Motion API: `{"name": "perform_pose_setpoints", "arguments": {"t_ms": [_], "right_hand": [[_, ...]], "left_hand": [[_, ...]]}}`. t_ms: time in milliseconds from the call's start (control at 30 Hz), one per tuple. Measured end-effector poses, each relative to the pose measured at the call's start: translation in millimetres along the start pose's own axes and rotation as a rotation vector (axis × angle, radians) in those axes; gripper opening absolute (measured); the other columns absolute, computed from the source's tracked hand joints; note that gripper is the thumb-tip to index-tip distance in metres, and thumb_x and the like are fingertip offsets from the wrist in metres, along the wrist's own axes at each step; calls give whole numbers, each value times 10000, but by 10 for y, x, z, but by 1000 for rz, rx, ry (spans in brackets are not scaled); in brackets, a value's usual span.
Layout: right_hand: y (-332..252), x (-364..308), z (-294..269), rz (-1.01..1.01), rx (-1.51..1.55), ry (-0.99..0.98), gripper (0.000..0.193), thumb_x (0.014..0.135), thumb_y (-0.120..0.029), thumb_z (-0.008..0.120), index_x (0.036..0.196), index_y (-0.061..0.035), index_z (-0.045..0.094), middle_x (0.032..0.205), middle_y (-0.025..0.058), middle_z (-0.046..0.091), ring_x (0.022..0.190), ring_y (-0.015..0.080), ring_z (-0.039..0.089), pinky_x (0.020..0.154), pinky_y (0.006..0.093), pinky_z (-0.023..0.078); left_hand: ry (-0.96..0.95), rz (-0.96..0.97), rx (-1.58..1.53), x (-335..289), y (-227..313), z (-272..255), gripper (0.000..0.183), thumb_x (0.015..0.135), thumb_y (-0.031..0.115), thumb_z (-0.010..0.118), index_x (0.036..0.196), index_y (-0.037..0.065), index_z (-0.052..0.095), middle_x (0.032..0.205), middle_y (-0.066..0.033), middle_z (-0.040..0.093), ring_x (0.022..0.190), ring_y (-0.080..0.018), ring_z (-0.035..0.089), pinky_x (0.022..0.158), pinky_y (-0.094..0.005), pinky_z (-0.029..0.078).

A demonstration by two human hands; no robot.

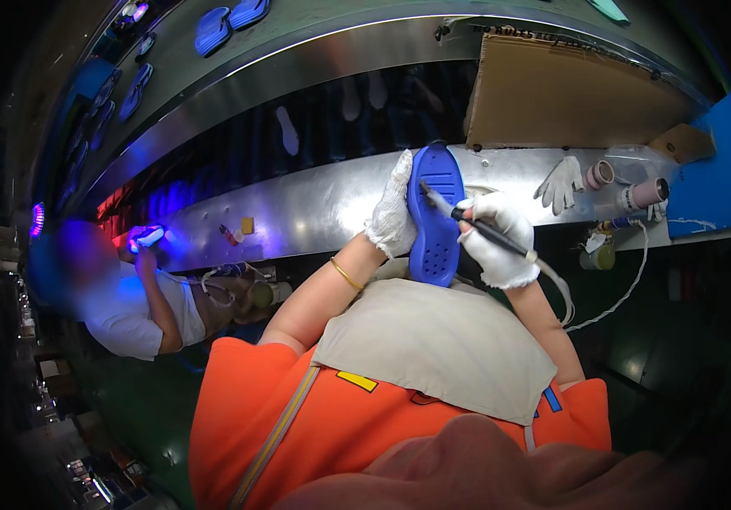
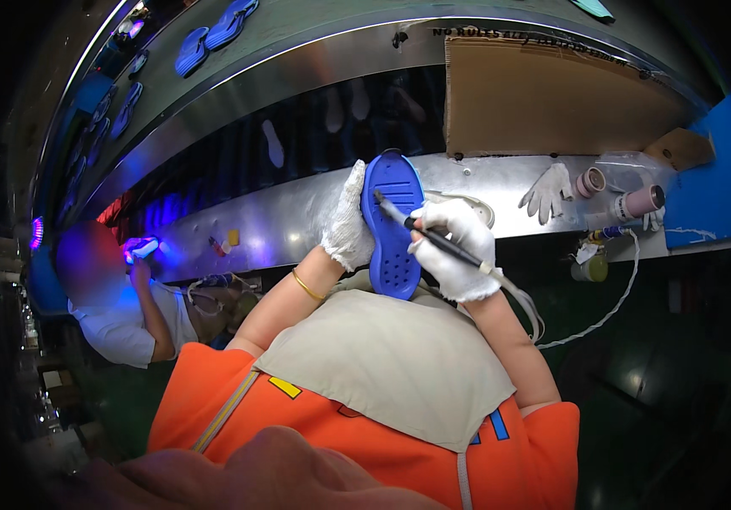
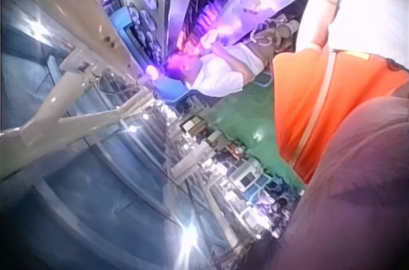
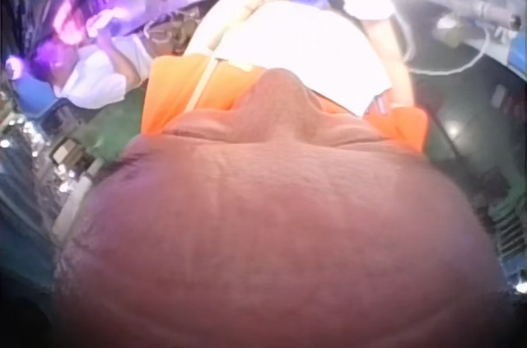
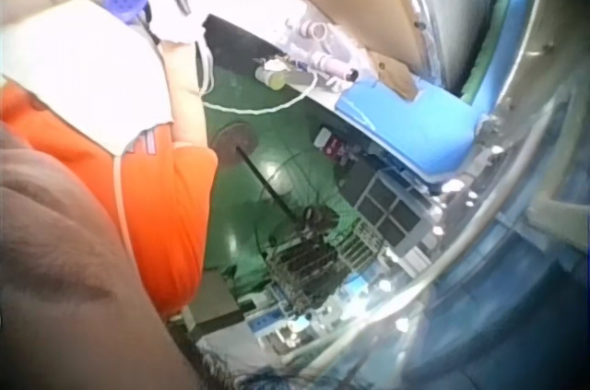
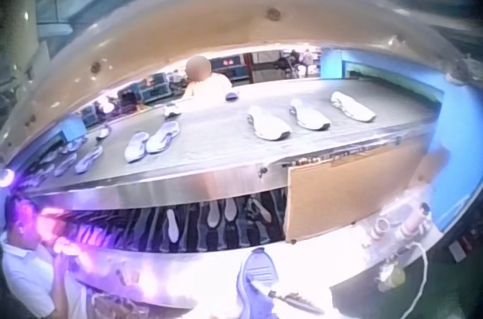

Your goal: The person picks up light green and blue slipper soles from a conveyor belt and scrubs them with a brush. They handle each slipper one at a time, scrubbing the sole surface and then placing it back on the belt.

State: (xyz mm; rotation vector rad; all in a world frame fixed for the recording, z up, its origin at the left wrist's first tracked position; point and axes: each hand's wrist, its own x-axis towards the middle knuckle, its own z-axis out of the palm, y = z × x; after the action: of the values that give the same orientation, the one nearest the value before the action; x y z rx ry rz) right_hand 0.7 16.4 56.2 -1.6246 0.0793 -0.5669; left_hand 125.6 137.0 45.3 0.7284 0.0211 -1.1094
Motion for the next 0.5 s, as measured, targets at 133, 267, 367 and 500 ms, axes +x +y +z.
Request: {"name": "perform_pose_setpoints", "arguments": {"t_ms": [133,267,367,500], "right_hand": [[-76,-40,-147,44,59,-153,149,752,45,613,872,-26,560,873,53,597,792,100,572,707,240,492],[95,-148,-351,233,155,32,119,784,5,623,886,-27,570,880,61,616,774,92,578,702,232,480],[103,-118,-242,134,148,1,90,796,-3,625,874,-17,583,869,62,622,719,83,570,679,234,476],[154,81,-218,159,264,71,109,800,-30,642,894,-8,591,848,65,632,734,94,592,681,244,496]], "left_hand": [[-76,-64,22,-168,-34,16,680,836,656,382,1188,88,509,1091,-102,577,958,-221,574,877,-373,477],[-283,-52,64,-253,-225,14,756,840,671,298,1314,87,380,1238,-127,494,1086,-242,520,920,-377,454],[-98,-156,24,-135,-221,20,818,811,716,233,1322,91,362,1238,-121,493,1095,-235,515,935,-376,441],[-66,111,211,81,-35,112,861,772,764,218,1252,86,443,1131,-118,558,1012,-224,553,899,-371,462]]}}
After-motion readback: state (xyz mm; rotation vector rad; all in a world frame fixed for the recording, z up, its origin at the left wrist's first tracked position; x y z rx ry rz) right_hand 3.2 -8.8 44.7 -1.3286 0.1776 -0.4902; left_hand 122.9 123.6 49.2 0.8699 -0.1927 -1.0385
